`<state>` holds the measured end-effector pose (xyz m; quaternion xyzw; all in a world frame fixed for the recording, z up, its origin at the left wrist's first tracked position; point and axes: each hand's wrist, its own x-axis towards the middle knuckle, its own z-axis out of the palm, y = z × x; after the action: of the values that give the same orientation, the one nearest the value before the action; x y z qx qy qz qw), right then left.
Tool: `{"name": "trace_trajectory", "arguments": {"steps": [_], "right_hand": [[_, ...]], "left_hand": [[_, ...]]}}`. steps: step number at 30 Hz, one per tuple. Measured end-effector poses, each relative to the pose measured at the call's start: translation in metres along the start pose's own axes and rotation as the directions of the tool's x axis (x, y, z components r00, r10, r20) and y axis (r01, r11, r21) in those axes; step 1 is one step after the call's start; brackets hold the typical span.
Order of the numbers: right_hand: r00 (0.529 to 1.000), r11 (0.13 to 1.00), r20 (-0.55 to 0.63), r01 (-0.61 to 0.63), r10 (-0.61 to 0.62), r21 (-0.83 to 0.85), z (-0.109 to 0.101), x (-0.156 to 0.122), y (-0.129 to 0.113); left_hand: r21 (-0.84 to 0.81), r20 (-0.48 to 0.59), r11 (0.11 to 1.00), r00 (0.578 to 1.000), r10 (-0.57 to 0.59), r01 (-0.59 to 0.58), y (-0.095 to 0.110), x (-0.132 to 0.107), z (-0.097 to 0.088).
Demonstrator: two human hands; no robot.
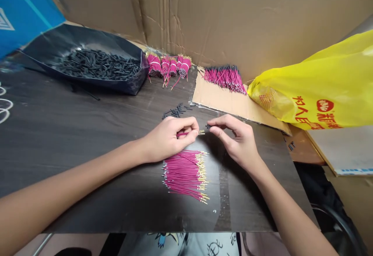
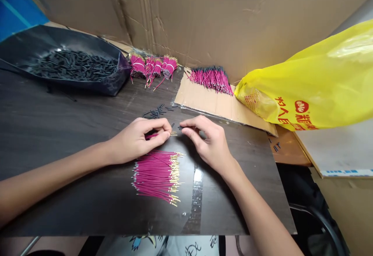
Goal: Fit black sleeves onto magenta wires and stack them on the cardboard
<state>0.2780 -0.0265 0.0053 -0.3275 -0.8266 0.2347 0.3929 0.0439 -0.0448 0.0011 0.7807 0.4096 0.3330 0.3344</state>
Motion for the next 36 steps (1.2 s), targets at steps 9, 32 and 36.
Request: {"name": "trace_trajectory", "arguments": {"steps": [9,32,36], "right_hand": [[0.999,0.999,0.047,0.012,-0.015,0.051,0.0067,-0.0014,-0.0040],[0.998,0.996,0.046,-0.038,0.034,0.081,0.0088,-0.0032,-0.0036],[0.997,0.997,0.066,-0.040,0.036,0.065,0.0079,-0.0033,-0.0027]], "left_hand": [[-0.039,-0.080,0.999,0.996,-0.040,0.037,-0.0024,0.0006,0.0009],[-0.015,-0.064,0.998,0.996,-0.068,0.067,-0.0004,0.0009,0.0010],[-0.007,-0.049,0.997,0.996,-0.080,0.079,0.0003,0.0017,0.0008]]}}
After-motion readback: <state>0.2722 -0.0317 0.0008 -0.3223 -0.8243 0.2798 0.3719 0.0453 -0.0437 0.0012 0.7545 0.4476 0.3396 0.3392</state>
